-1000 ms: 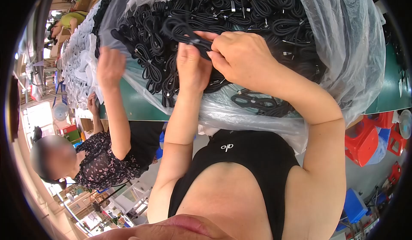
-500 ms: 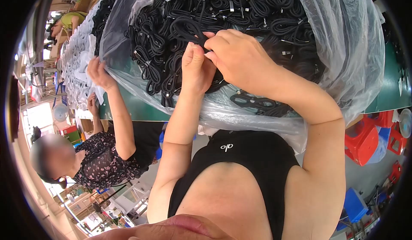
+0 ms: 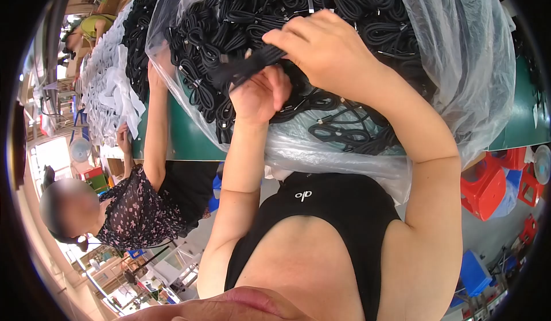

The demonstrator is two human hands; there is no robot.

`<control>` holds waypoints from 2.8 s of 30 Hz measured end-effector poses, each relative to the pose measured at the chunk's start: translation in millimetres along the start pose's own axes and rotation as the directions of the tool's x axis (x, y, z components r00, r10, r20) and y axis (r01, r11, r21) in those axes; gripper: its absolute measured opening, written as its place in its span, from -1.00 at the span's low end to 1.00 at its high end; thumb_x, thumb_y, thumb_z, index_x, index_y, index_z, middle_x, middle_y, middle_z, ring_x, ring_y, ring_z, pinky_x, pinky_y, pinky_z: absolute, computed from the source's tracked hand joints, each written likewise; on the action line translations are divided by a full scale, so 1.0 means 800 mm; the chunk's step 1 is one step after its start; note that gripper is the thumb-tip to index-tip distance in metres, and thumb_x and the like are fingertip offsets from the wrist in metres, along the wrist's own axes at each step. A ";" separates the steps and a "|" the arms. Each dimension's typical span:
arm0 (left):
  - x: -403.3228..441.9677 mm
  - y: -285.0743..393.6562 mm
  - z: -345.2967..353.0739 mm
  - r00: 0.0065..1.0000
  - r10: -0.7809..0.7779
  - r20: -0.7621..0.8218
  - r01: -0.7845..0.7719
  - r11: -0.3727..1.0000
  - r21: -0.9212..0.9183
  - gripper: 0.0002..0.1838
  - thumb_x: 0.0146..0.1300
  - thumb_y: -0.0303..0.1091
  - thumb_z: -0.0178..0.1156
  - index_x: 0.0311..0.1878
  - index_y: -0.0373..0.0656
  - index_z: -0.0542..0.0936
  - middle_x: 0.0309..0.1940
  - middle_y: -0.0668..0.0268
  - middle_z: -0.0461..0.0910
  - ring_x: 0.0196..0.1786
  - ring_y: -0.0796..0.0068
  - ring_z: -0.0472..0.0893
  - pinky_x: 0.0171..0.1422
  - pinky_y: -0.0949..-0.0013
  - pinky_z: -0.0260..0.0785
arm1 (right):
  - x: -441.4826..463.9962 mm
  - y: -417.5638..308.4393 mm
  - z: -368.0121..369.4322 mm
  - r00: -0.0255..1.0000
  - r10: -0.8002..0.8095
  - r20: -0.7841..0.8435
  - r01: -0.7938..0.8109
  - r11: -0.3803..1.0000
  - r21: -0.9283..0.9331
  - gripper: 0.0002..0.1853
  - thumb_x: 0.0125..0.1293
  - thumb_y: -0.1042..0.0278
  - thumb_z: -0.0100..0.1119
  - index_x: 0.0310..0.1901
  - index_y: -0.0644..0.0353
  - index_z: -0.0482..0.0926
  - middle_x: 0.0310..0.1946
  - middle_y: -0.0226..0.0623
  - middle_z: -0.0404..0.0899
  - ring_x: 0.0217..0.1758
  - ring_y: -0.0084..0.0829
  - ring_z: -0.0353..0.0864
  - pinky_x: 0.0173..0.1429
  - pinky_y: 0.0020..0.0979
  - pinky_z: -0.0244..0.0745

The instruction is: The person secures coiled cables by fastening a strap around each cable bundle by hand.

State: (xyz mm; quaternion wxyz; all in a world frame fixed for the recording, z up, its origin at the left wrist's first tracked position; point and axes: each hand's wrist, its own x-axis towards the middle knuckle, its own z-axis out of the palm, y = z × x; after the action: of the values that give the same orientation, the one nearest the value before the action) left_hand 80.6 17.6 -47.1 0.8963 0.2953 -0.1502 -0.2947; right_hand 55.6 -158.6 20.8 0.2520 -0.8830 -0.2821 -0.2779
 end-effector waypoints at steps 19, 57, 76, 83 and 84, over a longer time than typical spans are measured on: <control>0.007 0.007 0.011 0.938 0.333 -0.100 -0.303 0.924 0.234 -0.72 0.31 -0.24 0.08 -0.03 -0.20 0.38 -0.09 0.11 0.52 -0.21 0.61 0.53 -0.09 0.54 0.40 | -0.004 -0.002 0.007 0.972 0.234 0.034 -0.234 0.931 0.280 -0.88 0.08 0.45 0.21 -0.38 0.26 0.48 -0.46 -0.29 0.49 -0.51 -0.25 0.53 -0.46 -0.35 0.42; 0.007 0.009 0.018 0.988 0.154 -0.031 -0.152 0.986 0.069 -0.57 0.31 -0.14 0.05 0.07 -0.28 0.35 -0.20 0.12 0.52 -0.35 0.45 0.55 -0.46 0.47 0.36 | 0.011 0.003 -0.004 0.835 0.550 0.005 -0.492 0.742 0.455 -0.57 0.05 0.12 0.35 -0.19 0.34 0.56 -0.39 -0.17 0.59 -0.59 -0.56 0.50 -0.48 -0.51 0.41; 0.003 0.026 0.024 0.974 0.196 -0.112 -0.140 0.914 0.381 -0.67 0.34 -0.30 0.01 -0.01 -0.41 0.41 -0.38 0.01 0.55 -0.58 0.40 0.54 -0.65 0.52 0.34 | 0.008 0.013 -0.004 0.753 0.620 0.221 -0.532 0.376 0.759 -0.69 0.27 0.30 0.15 0.02 0.18 0.53 -0.49 -0.38 0.55 -0.53 -0.70 0.46 -0.47 -0.66 0.36; 0.003 0.047 0.000 0.856 0.483 -0.185 -0.496 0.868 -0.028 -0.60 0.36 -0.26 -0.03 0.12 -0.36 0.31 -0.08 -0.06 0.47 -0.20 0.26 0.60 -0.20 0.37 0.52 | 0.013 0.043 -0.017 0.717 0.695 0.055 -0.529 0.491 0.692 -0.66 0.35 0.21 0.04 0.01 0.29 0.51 -0.30 -0.36 0.61 -0.40 -0.65 0.48 -0.34 -0.63 0.36; 0.004 0.055 -0.003 0.862 0.474 -0.180 -0.501 0.850 -0.159 -0.56 0.36 -0.25 -0.04 0.17 -0.35 0.26 0.05 -0.06 0.39 -0.03 0.22 0.53 -0.05 0.31 0.47 | 0.010 0.049 -0.016 0.727 0.683 0.065 -0.563 0.540 0.626 -0.67 0.34 0.21 0.05 0.00 0.28 0.52 -0.31 -0.36 0.61 -0.39 -0.65 0.48 -0.33 -0.63 0.36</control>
State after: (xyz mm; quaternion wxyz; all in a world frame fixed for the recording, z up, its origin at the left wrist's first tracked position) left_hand 103.8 45.1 -21.3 0.9748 0.1747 -0.1293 -0.0502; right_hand 81.9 -191.7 23.7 0.6283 -0.7643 0.0040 -0.1450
